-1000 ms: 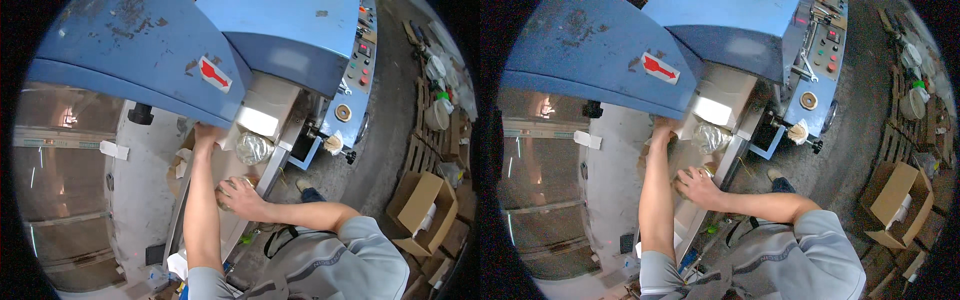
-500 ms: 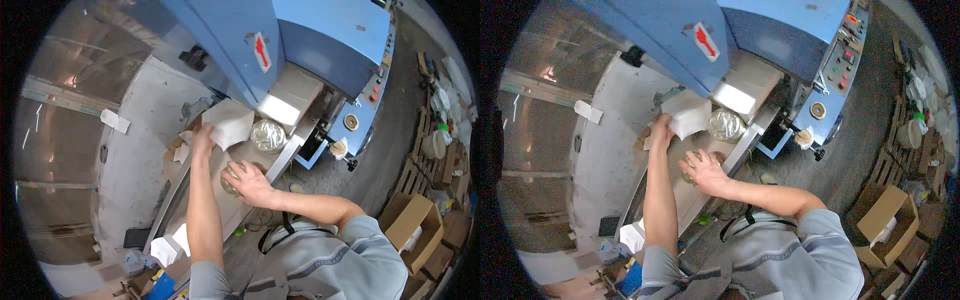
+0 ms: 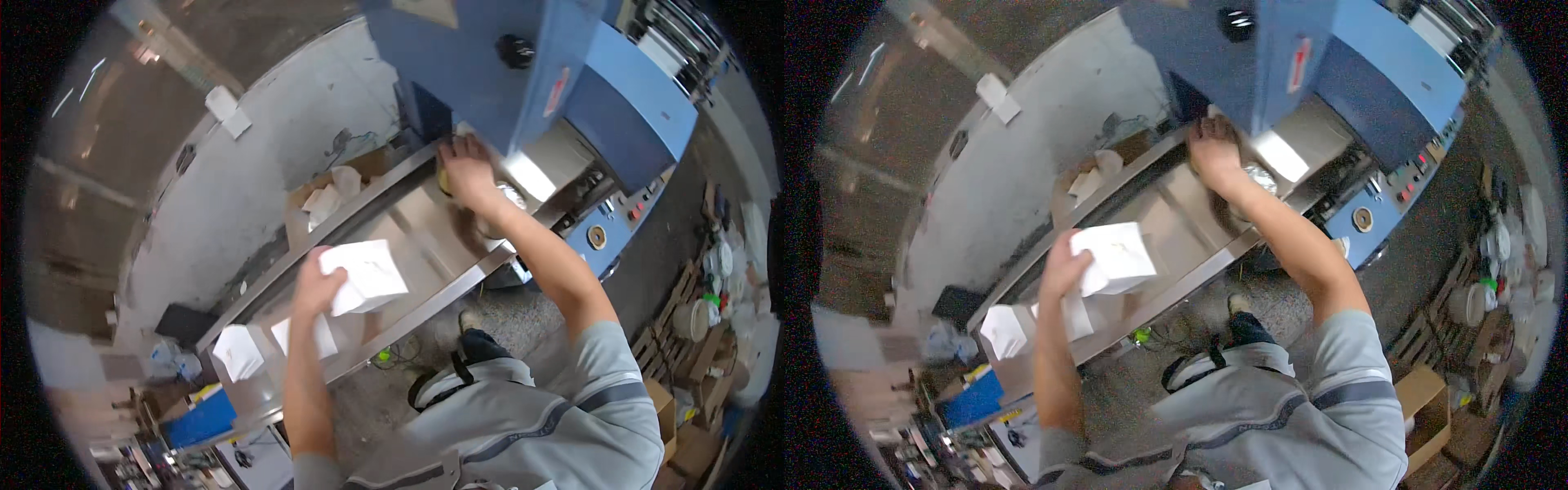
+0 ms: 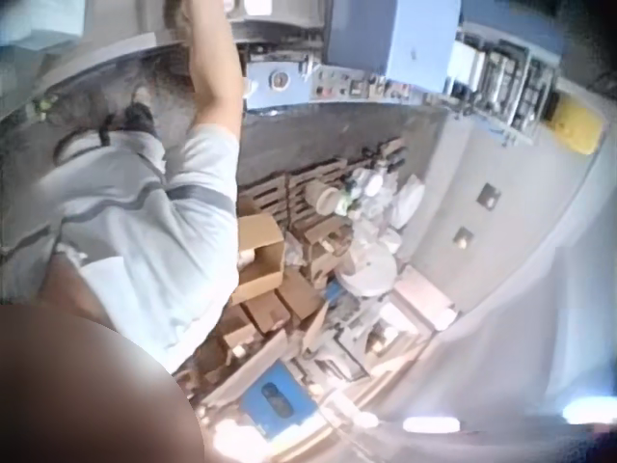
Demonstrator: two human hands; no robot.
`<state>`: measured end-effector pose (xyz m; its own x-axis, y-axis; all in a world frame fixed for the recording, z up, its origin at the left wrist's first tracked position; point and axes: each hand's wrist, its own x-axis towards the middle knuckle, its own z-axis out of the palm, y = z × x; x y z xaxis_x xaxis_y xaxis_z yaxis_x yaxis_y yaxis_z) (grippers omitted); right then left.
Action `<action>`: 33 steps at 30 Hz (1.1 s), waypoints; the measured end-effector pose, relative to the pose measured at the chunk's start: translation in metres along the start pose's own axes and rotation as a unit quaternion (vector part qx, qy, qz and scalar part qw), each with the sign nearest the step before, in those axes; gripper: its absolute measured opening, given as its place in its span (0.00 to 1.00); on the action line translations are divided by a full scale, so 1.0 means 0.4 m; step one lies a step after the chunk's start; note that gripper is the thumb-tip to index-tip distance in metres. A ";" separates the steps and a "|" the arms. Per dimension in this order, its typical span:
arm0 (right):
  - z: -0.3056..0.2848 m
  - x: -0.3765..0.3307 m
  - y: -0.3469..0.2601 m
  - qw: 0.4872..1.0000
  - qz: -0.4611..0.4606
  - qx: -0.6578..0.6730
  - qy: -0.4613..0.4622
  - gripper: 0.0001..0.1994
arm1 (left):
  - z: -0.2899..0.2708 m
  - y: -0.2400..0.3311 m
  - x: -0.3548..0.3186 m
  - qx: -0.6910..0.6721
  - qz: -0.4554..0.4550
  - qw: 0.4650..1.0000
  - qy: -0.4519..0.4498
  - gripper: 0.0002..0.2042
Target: Inspecting and stacking bundles of white paper napkins from a production line.
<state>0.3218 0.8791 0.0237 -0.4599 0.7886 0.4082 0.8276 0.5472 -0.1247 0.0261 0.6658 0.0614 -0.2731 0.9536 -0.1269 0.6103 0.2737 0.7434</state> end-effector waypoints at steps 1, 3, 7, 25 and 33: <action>0.008 -0.019 -0.007 0.999 -0.023 0.029 0.036 0.24 | 0.038 0.029 -0.014 0.054 -0.052 0.997 -0.006 0.32; -0.047 -0.098 -0.130 0.965 0.003 0.263 0.010 0.21 | 0.068 0.050 -0.061 0.065 -0.076 0.995 0.032 0.36; 0.015 -0.258 -0.245 0.817 0.152 0.506 -0.229 0.25 | 0.131 0.056 -0.080 -0.035 -0.065 0.995 0.070 0.40; -0.330 -0.356 -0.455 0.755 0.003 0.644 -0.123 0.11 | 0.172 -0.093 -0.467 -0.727 -0.042 0.675 0.120 0.34; -0.273 -0.611 -0.773 0.414 0.229 0.745 -0.471 0.42 | 0.137 -0.319 -0.867 -0.781 0.041 0.620 0.055 0.31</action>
<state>0.2135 0.4865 0.0614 -0.8665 0.2818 -0.4120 0.1030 -0.7067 -0.7000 0.0838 0.3069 -0.0256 -0.3900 0.9186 -0.0639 -0.8171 -0.3132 0.4841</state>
